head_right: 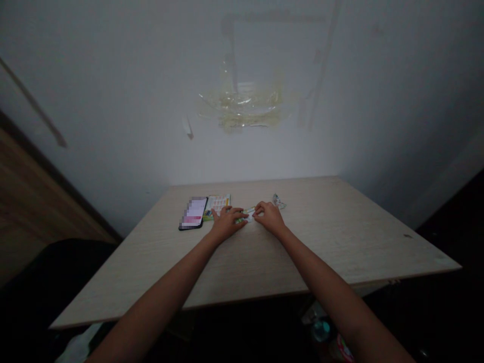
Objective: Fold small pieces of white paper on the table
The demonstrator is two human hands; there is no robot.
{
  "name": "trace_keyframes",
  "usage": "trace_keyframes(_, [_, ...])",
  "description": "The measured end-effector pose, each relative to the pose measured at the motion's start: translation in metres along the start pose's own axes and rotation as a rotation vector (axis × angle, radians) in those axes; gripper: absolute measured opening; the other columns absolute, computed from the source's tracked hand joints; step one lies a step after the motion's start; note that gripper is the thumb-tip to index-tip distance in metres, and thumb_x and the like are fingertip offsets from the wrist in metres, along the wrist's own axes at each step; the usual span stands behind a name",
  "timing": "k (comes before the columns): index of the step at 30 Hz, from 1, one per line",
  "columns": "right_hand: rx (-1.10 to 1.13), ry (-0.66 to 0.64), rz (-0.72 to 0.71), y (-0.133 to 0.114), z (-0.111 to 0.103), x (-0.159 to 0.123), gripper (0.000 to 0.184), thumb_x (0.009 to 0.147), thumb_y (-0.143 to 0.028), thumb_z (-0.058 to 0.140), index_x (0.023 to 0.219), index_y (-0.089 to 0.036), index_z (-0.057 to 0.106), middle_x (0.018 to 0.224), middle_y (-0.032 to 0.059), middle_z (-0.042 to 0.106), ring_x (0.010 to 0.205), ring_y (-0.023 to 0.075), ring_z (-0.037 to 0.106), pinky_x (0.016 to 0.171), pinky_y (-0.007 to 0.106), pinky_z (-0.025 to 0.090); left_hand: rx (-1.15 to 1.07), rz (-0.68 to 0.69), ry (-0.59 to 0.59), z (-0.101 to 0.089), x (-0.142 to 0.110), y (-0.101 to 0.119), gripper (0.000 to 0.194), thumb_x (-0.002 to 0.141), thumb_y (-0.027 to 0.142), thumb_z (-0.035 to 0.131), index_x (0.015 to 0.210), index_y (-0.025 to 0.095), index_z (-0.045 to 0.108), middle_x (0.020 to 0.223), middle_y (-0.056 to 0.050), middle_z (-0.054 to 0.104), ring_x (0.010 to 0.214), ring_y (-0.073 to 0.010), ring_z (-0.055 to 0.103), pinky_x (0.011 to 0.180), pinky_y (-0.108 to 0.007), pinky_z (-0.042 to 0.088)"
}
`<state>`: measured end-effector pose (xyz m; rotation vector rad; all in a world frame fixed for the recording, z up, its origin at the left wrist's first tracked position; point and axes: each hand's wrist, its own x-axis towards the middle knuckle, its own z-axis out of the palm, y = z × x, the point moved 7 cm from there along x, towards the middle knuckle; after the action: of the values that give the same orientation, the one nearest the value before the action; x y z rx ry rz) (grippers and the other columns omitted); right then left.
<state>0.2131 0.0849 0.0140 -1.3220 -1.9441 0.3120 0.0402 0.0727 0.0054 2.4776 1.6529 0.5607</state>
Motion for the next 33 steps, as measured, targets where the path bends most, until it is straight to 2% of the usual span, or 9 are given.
trace_keyframes(8, [-0.081,0.042,0.073,0.0067,-0.0042,0.0039,0.014,0.079,-0.027,0.067,0.091,-0.022,0.065,0.083,0.0006,0.075,0.092,0.0218,0.065,0.088,0.039,0.045,0.015,-0.008,-0.017,-0.0004,0.0002,0.0008,0.030,0.089,0.057,0.055,0.116,0.051,0.066,0.142,0.007,0.057,0.138,-0.0367,0.033,0.103,-0.084,-0.003])
trace_keyframes(23, [-0.263,0.114,0.109,0.0092,-0.0043,0.0079,0.011,0.084,-0.025,0.063,0.095,-0.023,0.064,0.089,0.0070,0.071,0.101,0.0280,0.056,0.090,0.042,0.041,0.016,0.001,-0.008,-0.0017,0.0000,0.0031,0.029,0.089,0.057,0.056,0.115,0.050,0.067,0.140,0.007,0.058,0.138,-0.0364,0.034,0.104,-0.083,-0.004])
trace_keyframes(33, [-0.152,0.083,0.034,0.0058,-0.0050,0.0047,0.016,0.085,-0.023,0.060,0.101,-0.024,0.065,0.091,0.0033,0.072,0.102,0.0245,0.057,0.092,0.040,0.043,0.003,0.010,0.015,-0.0017,-0.0001,0.0031,0.028,0.090,0.056,0.056,0.115,0.050,0.067,0.138,0.006,0.060,0.136,-0.0356,0.036,0.105,-0.081,-0.006])
